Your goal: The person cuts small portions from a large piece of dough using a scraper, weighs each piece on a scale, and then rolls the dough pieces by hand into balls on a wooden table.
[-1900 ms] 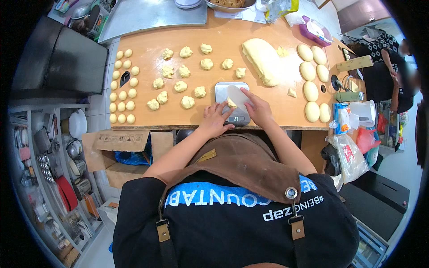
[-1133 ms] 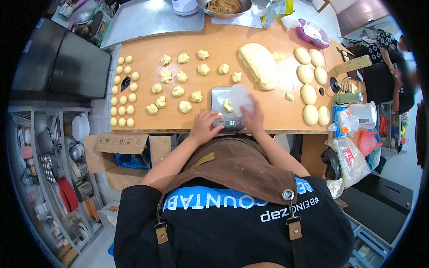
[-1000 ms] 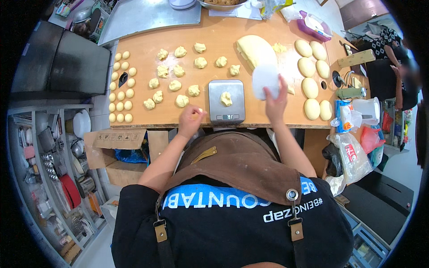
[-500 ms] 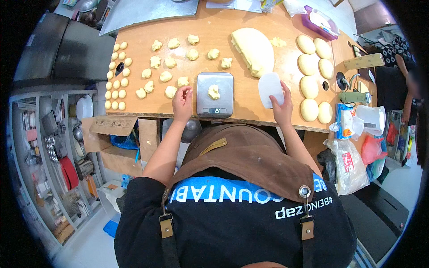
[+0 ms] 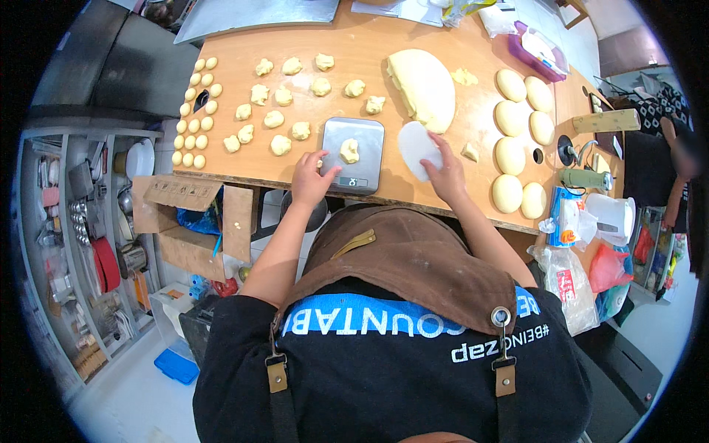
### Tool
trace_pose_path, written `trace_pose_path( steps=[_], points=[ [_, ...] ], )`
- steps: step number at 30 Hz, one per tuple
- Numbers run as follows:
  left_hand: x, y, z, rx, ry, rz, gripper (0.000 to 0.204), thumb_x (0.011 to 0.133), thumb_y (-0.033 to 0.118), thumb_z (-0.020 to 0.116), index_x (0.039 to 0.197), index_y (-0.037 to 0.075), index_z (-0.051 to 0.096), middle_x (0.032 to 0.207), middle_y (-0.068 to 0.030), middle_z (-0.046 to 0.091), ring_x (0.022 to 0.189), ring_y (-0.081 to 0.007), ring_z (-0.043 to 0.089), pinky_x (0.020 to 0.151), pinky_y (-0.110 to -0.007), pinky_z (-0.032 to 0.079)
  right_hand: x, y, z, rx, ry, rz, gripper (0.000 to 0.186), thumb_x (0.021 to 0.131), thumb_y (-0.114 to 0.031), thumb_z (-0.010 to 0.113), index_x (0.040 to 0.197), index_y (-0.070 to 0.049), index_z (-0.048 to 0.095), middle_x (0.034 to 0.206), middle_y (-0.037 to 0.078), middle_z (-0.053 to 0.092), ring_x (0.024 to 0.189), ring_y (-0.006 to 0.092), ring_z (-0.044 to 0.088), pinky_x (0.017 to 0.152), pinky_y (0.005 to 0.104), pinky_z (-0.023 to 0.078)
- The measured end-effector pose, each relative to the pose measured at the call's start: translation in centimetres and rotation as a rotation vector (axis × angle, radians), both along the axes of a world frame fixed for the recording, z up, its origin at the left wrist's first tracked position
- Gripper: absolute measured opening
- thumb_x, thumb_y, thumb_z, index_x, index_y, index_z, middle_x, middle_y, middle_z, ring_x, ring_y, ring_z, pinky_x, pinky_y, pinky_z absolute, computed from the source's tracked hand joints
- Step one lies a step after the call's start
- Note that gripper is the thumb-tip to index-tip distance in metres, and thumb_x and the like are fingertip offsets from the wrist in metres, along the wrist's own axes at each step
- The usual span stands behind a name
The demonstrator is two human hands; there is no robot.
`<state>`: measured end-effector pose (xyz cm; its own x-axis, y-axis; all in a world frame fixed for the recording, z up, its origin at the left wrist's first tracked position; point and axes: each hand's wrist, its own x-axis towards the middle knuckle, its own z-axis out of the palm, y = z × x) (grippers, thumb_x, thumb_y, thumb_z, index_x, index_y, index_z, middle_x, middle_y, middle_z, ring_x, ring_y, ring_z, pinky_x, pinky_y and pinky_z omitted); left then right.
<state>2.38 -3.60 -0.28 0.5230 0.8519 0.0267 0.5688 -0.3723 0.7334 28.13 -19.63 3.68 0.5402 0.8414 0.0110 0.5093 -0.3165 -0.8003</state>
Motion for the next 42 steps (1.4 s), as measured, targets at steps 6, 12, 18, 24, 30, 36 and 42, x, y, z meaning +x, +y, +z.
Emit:
trace_pose_path(
  steps=[6, 12, 18, 24, 30, 36, 42],
  points=[
    [-0.1, 0.3, 0.6, 0.052, 0.267, -0.131, 0.064, 0.064, 0.031, 0.082, 0.119, 0.012, 0.055, 0.102, -0.0101, 0.054, 0.099, -0.0281, 0.054, 0.086, -0.039, 0.046, -2.0, 6.4, 1.1, -0.108, -0.036, 0.194, 0.060, 0.080, -0.007, 0.065, 0.134, -0.019, 0.041, 0.118, 0.016, 0.059, 0.102, 0.0384, 0.059, 0.085, 0.0422, 0.048],
    [-0.5, 1.5, 1.0, 0.044, 0.270, -0.203, 0.069, 0.062, 0.030, 0.082, 0.122, 0.011, 0.053, 0.104, -0.0104, 0.052, 0.103, -0.0294, 0.051, 0.088, -0.039, 0.044, -2.2, 10.3, 0.2, -0.214, -0.106, 0.207, 0.062, 0.080, -0.009, 0.066, 0.134, -0.023, 0.041, 0.120, 0.016, 0.059, 0.103, 0.0369, 0.059, 0.087, 0.0426, 0.047],
    [0.0, 2.0, 0.0, 0.002, 0.242, -0.311, 0.077, 0.061, 0.031, 0.083, 0.127, 0.011, 0.048, 0.108, -0.0110, 0.051, 0.107, -0.0290, 0.051, 0.091, -0.040, 0.044, -3.9, 11.7, -1.2, -0.325, -0.134, 0.136, 0.065, 0.078, -0.012, 0.068, 0.135, -0.028, 0.041, 0.115, 0.016, 0.062, 0.100, 0.0361, 0.060, 0.085, 0.0429, 0.049],
    [0.4, 2.8, -0.2, 0.080, 0.264, -0.354, 0.073, 0.060, 0.034, 0.082, 0.123, 0.011, 0.052, 0.107, -0.0093, 0.053, 0.104, -0.0276, 0.052, 0.087, -0.038, 0.046, -8.1, 10.4, -2.3, -0.391, -0.109, 0.125, 0.065, 0.079, -0.017, 0.066, 0.137, -0.028, 0.038, 0.110, 0.016, 0.063, 0.097, 0.0349, 0.061, 0.084, 0.0430, 0.049],
    [-0.4, 3.8, -0.7, 0.139, 0.117, -0.485, 0.041, 0.066, 0.026, 0.079, 0.102, 0.010, 0.064, 0.098, -0.0051, 0.056, 0.095, -0.0241, 0.056, 0.081, -0.036, 0.047, -10.4, 8.3, -4.7, -0.032, 0.078, -0.057, 0.068, 0.073, -0.006, 0.071, 0.134, -0.018, 0.044, 0.118, 0.015, 0.060, 0.088, 0.0247, 0.063, 0.076, 0.0357, 0.050],
    [-0.9, 7.3, -0.2, 0.039, -0.243, -0.375, 0.034, 0.067, 0.022, 0.079, 0.096, 0.007, 0.066, 0.091, -0.0078, 0.054, 0.090, -0.0258, 0.054, 0.077, -0.037, 0.046, -8.8, 6.4, -2.0, 0.124, 0.821, -0.453, 0.070, 0.075, 0.000, 0.068, 0.136, -0.014, 0.037, 0.117, 0.013, 0.055, 0.087, 0.0209, 0.062, 0.059, 0.0307, 0.056],
    [0.6, 15.3, -0.8, 0.222, -0.130, -0.202, 0.040, 0.066, 0.022, 0.081, 0.100, 0.007, 0.067, 0.090, -0.0084, 0.053, 0.088, -0.0244, 0.054, 0.080, -0.037, 0.045, -6.6, 0.9, -0.7, 0.202, 0.655, -0.689, 0.069, 0.076, 0.002, 0.066, 0.135, -0.014, 0.036, 0.114, 0.013, 0.057, 0.085, 0.0197, 0.063, 0.052, 0.0306, 0.056]
  ],
)
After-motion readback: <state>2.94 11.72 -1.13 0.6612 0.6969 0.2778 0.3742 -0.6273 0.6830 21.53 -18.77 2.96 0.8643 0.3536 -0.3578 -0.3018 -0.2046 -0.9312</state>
